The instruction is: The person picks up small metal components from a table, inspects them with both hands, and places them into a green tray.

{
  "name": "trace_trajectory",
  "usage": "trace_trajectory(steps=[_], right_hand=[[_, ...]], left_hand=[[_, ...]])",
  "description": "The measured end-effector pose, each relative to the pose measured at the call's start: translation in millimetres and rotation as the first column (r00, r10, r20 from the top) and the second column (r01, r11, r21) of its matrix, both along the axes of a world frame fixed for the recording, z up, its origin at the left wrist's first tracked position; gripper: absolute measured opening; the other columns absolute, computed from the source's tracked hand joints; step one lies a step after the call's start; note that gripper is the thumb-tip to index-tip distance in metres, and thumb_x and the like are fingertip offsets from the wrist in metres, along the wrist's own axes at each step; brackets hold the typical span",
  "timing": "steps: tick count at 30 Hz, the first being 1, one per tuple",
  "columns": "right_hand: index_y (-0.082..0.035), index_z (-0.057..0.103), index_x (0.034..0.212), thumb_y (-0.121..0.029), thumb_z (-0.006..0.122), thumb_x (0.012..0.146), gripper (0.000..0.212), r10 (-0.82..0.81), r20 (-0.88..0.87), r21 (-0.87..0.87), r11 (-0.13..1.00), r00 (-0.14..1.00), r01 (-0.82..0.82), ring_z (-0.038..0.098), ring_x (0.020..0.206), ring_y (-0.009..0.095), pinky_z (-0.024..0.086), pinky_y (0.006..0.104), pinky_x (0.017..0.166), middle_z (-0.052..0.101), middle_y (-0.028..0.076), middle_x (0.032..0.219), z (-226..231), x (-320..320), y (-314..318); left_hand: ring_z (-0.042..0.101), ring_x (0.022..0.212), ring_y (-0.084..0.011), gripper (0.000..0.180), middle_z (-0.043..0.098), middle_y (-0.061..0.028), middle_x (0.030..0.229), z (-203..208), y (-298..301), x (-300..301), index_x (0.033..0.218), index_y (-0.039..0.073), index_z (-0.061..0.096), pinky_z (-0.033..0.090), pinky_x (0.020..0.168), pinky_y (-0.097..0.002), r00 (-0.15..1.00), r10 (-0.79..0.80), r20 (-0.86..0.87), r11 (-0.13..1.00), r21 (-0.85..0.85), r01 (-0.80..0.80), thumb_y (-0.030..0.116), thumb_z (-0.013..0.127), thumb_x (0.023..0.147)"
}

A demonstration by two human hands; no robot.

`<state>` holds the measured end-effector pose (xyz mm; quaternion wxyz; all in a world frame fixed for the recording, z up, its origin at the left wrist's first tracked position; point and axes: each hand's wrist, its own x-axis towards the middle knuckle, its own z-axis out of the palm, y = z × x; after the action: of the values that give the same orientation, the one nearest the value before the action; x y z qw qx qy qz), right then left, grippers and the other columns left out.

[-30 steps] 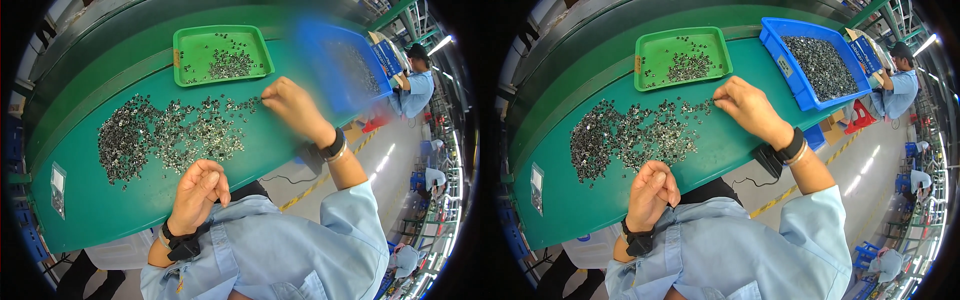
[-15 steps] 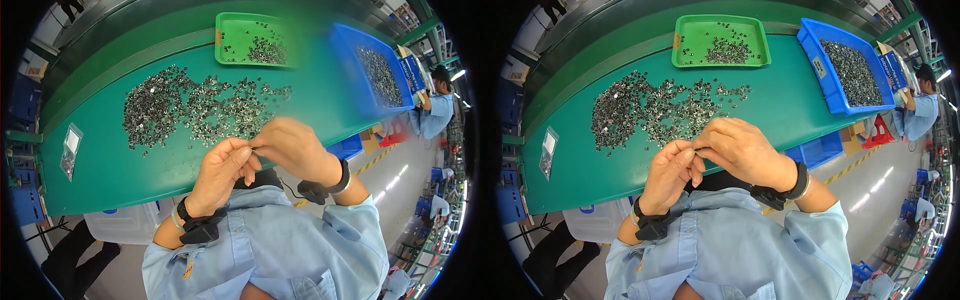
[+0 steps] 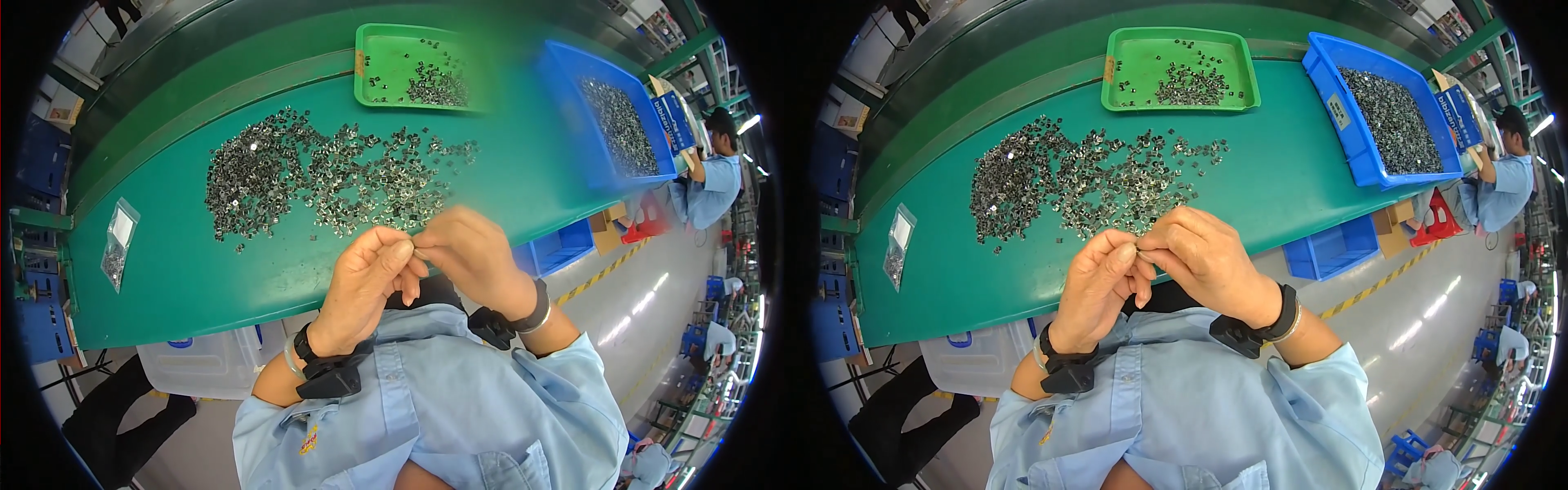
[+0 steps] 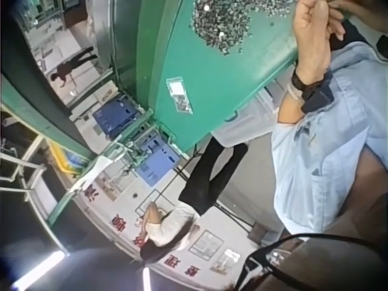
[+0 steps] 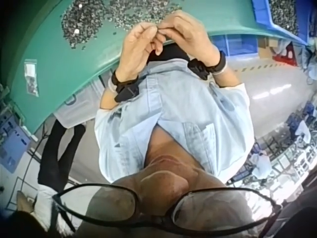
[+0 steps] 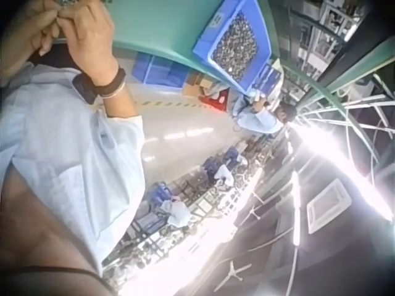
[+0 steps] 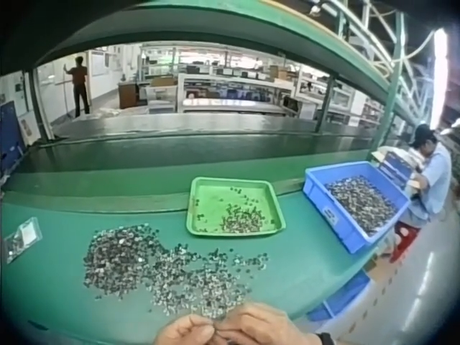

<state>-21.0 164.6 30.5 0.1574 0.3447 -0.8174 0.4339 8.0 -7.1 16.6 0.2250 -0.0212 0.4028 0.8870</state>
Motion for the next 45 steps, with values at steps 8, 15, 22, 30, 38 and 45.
trace_trajectory(steps=[8, 15, 22, 30, 38, 45], right_hand=[[-0.003, 0.061, 0.089, -0.001, 0.069, 0.073, 0.019, 0.001, 0.062, -0.08, 0.997, 0.998, 0.004, 0.059, 0.072, 0.022, 0.048, 0.0313, 0.061, 0.06, 0.006, 0.081, -1, 7, -1], [-0.003, 0.061, 0.094, 0.0, 0.068, 0.074, 0.021, 0.028, 0.159, -0.195, 0.981, 0.987, 0.003, 0.06, 0.075, 0.022, 0.049, 0.031, 0.062, 0.062, 0.007, 0.084, -2, 14, 0], [-0.003, 0.06, 0.092, 0.001, 0.067, 0.076, 0.018, 0.004, 0.074, -0.094, 0.996, 0.997, 0.003, 0.06, 0.076, 0.023, 0.049, 0.031, 0.063, 0.061, 0.009, 0.084, -6, 11, 6], [-0.004, 0.058, 0.091, 0.001, 0.067, 0.076, 0.018, 0.029, 0.1, -0.191, 0.982, 0.995, -0.009, 0.061, 0.075, 0.024, 0.05, 0.0308, 0.062, 0.061, 0.008, 0.082, -6, 11, 6], [-0.004, 0.058, 0.09, 0.0, 0.067, 0.077, 0.016, 0.052, 0.119, -0.169, 0.985, 0.992, -0.032, 0.061, 0.073, 0.023, 0.049, 0.0306, 0.06, 0.061, 0.008, 0.081, -3, 11, 4], [-0.003, 0.057, 0.088, 0.0, 0.066, 0.077, 0.015, 0.067, 0.132, -0.109, 0.993, 0.989, -0.052, 0.061, 0.073, 0.023, 0.049, 0.0307, 0.059, 0.061, 0.009, 0.08, -1, 9, 4]], left_hand=[[0.053, 0.056, -0.0145, 0.018, 0.058, -0.0082, 0.071, -8, 2, -1, 0.096, 0.004, 0.05, 0.042, 0.049, -0.0261, 0.999, -0.044, 0.019, 0.992, 0.122, 0.041, 0.022, 0.05, 0.095], [0.051, 0.053, -0.0155, 0.017, 0.057, -0.0073, 0.068, -12, 9, 2, 0.094, 0.006, 0.048, 0.04, 0.047, -0.0273, 0.998, -0.063, -0.009, 0.959, 0.276, 0.063, 0.023, 0.05, 0.095], [0.051, 0.053, -0.0152, 0.016, 0.055, -0.0069, 0.067, -7, 10, 0, 0.095, 0.007, 0.048, 0.04, 0.048, -0.027, 0.998, -0.038, -0.051, 0.999, 0.033, 0.04, 0.022, 0.049, 0.096], [0.049, 0.054, -0.0163, 0.014, 0.053, -0.0061, 0.067, -2, 10, 1, 0.098, 0.008, 0.049, 0.039, 0.049, -0.0293, 0.996, -0.093, 0.013, 0.97, 0.228, 0.087, 0.022, 0.047, 0.096], [0.049, 0.053, -0.0167, 0.013, 0.053, -0.0047, 0.067, -11, 7, -1, 0.096, 0.01, 0.049, 0.039, 0.048, -0.0295, 0.987, -0.158, 0.006, 0.934, 0.325, 0.147, 0.023, 0.051, 0.095], [0.052, 0.056, -0.0157, 0.014, 0.056, -0.0058, 0.069, -4, -1, -4, 0.093, 0.007, 0.049, 0.042, 0.05, -0.0279, 0.988, -0.152, 0.012, 0.97, 0.192, 0.147, 0.02, 0.053, 0.094]])
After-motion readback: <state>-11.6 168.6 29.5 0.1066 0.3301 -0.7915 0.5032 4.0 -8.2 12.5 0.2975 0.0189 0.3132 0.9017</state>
